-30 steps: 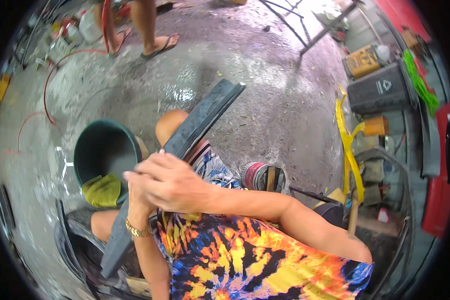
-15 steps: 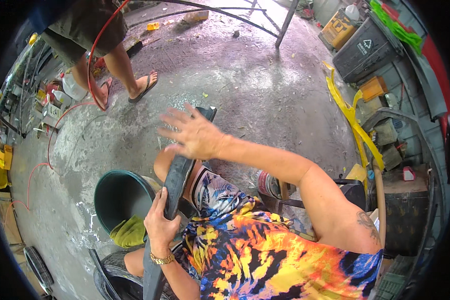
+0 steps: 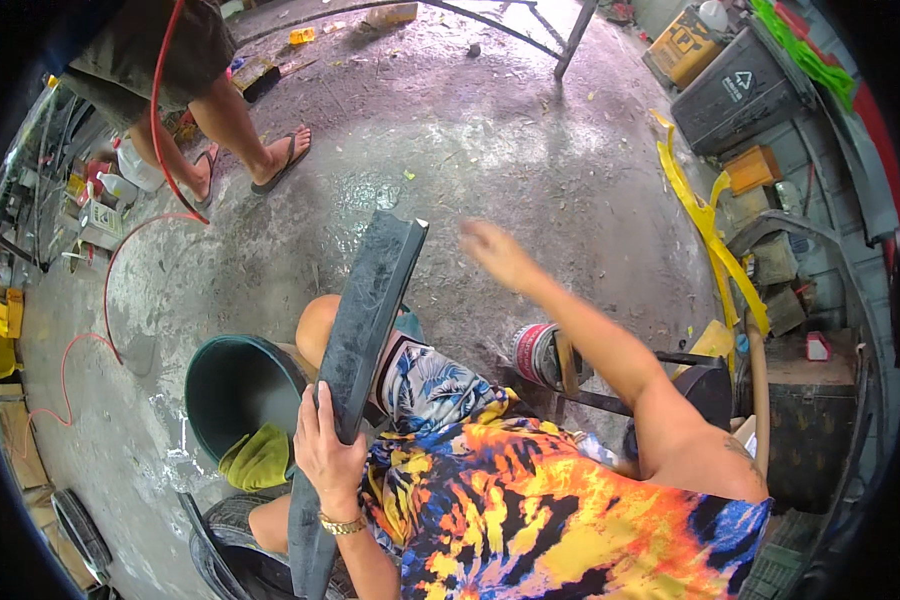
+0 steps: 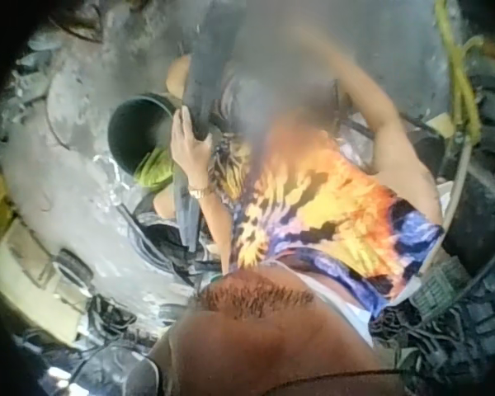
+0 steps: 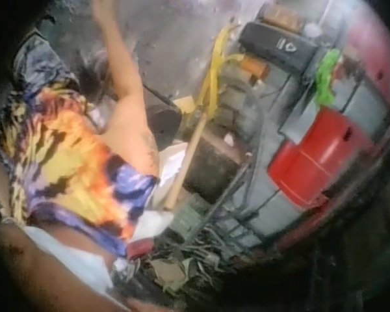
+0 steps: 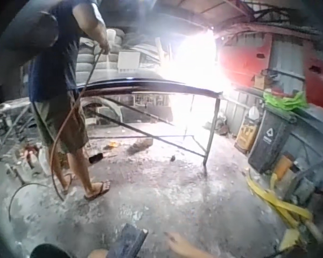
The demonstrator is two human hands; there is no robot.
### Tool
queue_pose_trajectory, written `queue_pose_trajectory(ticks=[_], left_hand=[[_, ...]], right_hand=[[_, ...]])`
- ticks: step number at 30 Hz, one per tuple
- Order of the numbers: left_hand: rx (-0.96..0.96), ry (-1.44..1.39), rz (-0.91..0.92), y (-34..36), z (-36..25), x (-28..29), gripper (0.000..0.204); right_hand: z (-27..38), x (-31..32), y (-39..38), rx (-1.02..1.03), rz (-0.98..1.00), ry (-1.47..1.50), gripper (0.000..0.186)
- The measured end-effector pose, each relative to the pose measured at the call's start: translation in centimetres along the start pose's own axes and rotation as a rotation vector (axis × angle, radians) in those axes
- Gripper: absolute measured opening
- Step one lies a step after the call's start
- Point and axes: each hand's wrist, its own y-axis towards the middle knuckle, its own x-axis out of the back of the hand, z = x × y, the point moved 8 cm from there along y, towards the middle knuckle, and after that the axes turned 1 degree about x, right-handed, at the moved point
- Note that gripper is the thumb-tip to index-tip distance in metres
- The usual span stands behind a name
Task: The recorder sands and wipes down a black plastic car trim piece or bumper component.
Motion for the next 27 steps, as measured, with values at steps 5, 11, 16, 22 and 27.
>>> queue_pose_trajectory(ticks=[5, 11, 16, 22, 27], left_hand=[[0.017, -0.004, -0.034, -0.3, -0.3, -0.7, 0.088], [0.062, -0.039, -0.018, -0.4, 0.5, -1.1, 0.095], [0.038, -0.006, -0.029, 0.0, 0.1, -0.5, 0.097], [-0.001, -0.132, -0.225, -2.9, -0.4, 2.3, 0.078], [0.064, -0.134, -0.253, -7.1, -0.1, 2.3, 0.059]], right_hand=[[-6.1, -13.7, -16.6, -0.450, 0.322, 0.131, 0.053], [4.1, -9.3, -17.0, -0.459, 0.637, 0.262, 0.046], [6.0, -4.8, -8.1, -0.394, 0.166, 0.559, 0.059], [7.8, -4.0, -2.1, -0.403, 0.104, 0.662, 0.066], [8.4, -6.1, -2.4, -0.368, 0.118, 0.455, 0.057]])
